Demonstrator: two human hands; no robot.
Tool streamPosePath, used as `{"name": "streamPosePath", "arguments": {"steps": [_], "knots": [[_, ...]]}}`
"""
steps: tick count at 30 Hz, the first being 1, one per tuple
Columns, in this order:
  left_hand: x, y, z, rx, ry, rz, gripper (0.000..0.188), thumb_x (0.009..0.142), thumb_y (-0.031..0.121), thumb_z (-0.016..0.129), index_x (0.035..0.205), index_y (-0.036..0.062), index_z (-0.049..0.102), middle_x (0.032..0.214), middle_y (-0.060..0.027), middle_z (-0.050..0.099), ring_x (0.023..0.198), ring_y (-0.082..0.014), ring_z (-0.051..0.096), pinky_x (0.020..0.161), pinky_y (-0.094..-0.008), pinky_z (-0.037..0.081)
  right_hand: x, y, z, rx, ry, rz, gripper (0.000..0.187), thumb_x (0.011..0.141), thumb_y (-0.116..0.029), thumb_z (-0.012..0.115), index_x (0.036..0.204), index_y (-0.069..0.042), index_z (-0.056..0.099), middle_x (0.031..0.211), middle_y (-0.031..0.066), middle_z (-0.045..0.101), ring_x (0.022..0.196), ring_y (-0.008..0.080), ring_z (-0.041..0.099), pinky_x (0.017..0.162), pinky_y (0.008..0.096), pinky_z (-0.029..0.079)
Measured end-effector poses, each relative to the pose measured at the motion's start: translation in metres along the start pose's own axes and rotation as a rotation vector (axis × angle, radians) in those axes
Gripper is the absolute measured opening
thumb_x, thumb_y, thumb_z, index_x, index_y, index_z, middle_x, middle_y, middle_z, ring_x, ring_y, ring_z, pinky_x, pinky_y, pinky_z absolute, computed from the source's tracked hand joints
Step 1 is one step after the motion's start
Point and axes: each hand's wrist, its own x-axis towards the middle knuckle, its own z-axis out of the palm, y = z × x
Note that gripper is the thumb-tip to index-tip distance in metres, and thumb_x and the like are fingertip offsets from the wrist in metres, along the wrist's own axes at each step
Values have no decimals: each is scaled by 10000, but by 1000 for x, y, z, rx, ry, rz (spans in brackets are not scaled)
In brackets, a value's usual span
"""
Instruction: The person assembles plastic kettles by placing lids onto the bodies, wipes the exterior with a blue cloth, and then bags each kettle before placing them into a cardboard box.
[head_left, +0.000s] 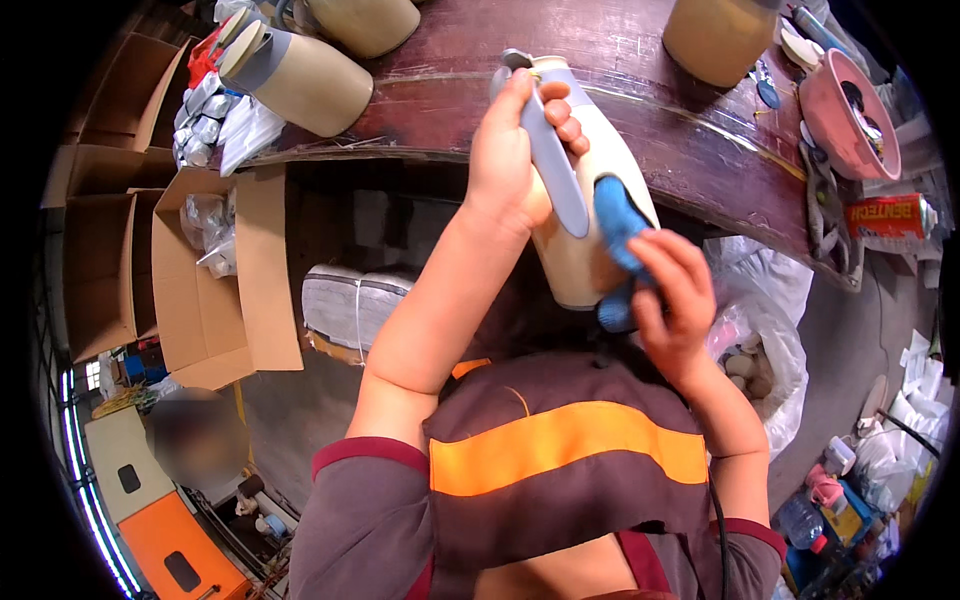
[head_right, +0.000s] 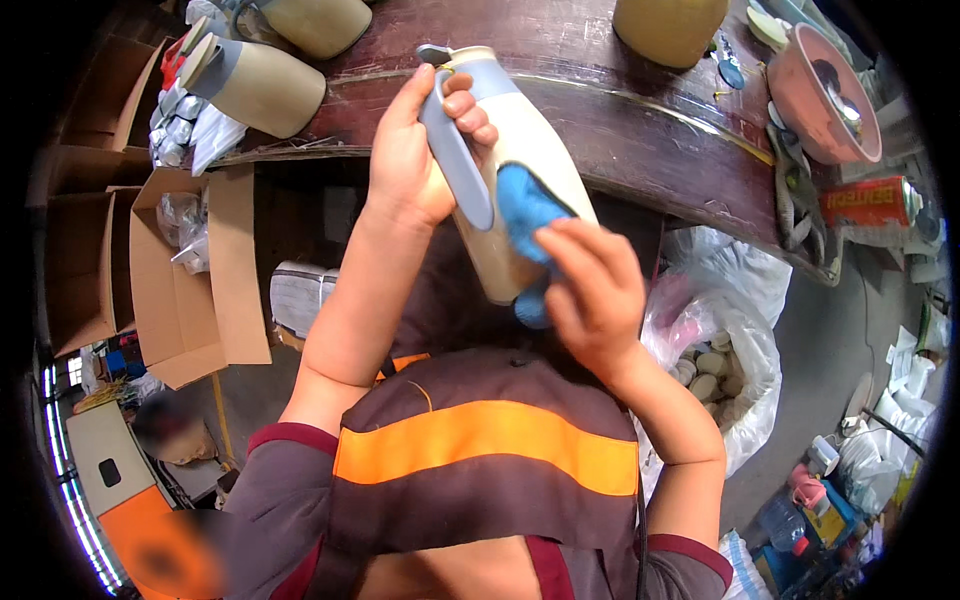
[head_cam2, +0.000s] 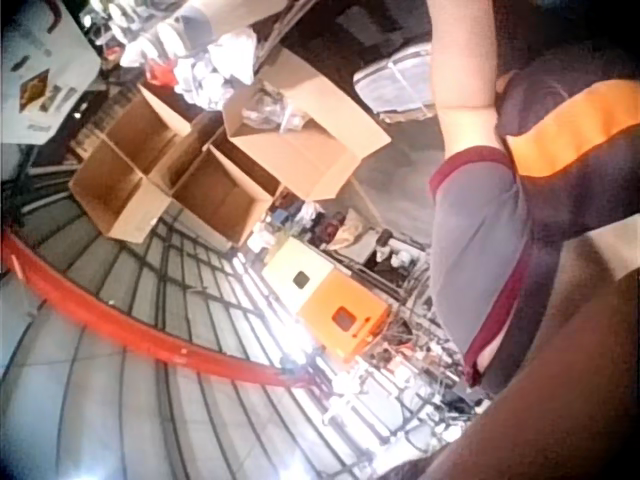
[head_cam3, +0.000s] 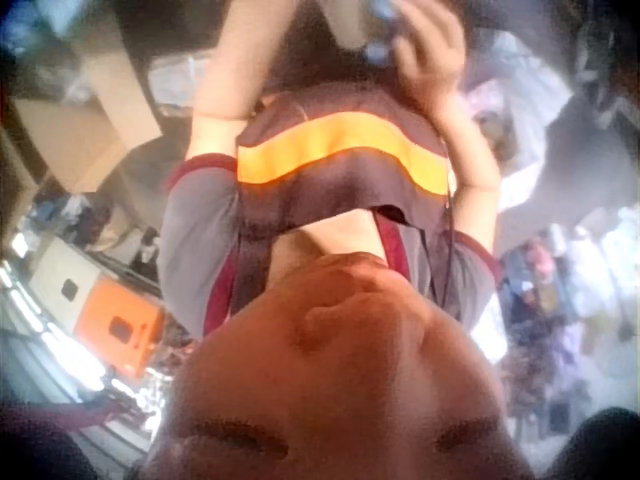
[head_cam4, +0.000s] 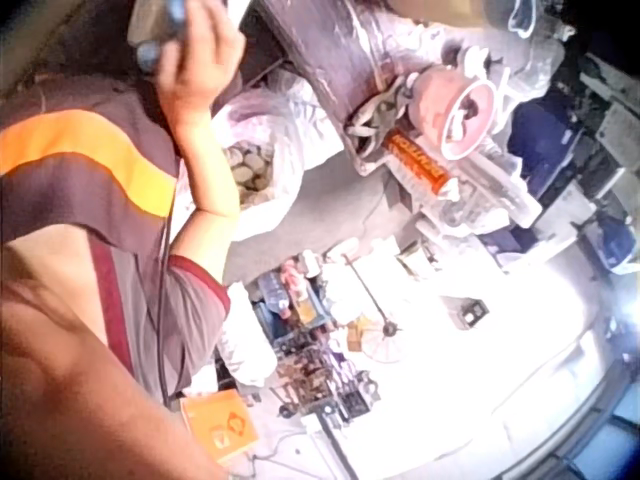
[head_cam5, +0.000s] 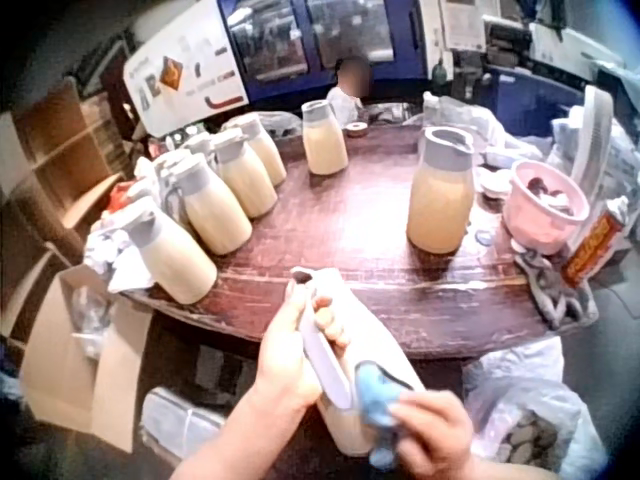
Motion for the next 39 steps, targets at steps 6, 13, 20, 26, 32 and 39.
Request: {"name": "streamPosePath", "arguments": {"steps": [6, 13, 20, 26, 32, 39], "knots": [[2, -2, 4, -1, 36, 17, 330, 972, 332, 435, 900, 20, 513, 677, -11, 455, 631, -158, 435, 623, -309, 413, 33, -9, 18, -126, -4, -166, 463, 655, 53, 590, 1097, -73, 638, 1153, 114, 594, 859, 262, 594, 756, 322, 499], [-8, -3, 2, 27, 45, 47, 335, 979, 335, 420, 909, 23, 519, 654, -1, 439, 615, -155, 419, 594, -295, 384, 8, 2, 18, -133, -25, -163, 431, 625, 40, 593, 1034, -85, 637, 1067, 105, 628, 792, 256, 588, 733, 346, 495], [-7, -5, -3, -2, 12, 44, 329, 978, 351, 415, 880, 51, 507, 649, -6, 444, 607, -153, 419, 602, -294, 389, 15, -12, 20, 167, 88, 168, 427, 714, 30, 561, 1131, -55, 603, 1123, 177, 607, 979, 322, 609, 852, 375, 473], [-14, -10, -3, -7, 32, 77, 309, 979, 329, 416, 877, 53, 512, 643, 2, 437, 597, -134, 411, 582, -290, 373, 3, -26, 39, -38, 64, -6, 437, 625, 12, 648, 1048, -99, 628, 1143, 166, 581, 738, 271, 589, 663, 344, 493], [-19, -8, -12, -8, -20, 28, 324, 973, 335, 430, 922, 36, 545, 627, 10, 450, 597, -130, 429, 570, -284, 372, -32, -22, 19, 94, -40, 77, 339, 671, 12, 648, 1002, -57, 634, 1052, 166, 610, 811, 299, 615, 714, 357, 498], [-18, -7, -21, -102, -19, -52, 316, 972, 331, 427, 899, 44, 539, 628, 10, 455, 603, -134, 439, 580, -286, 377, -4, -27, 23, 228, 184, 296, 465, 742, 8, 595, 1199, -25, 516, 1084, 156, 605, 923, 323, 611, 797, 369, 491]]}}
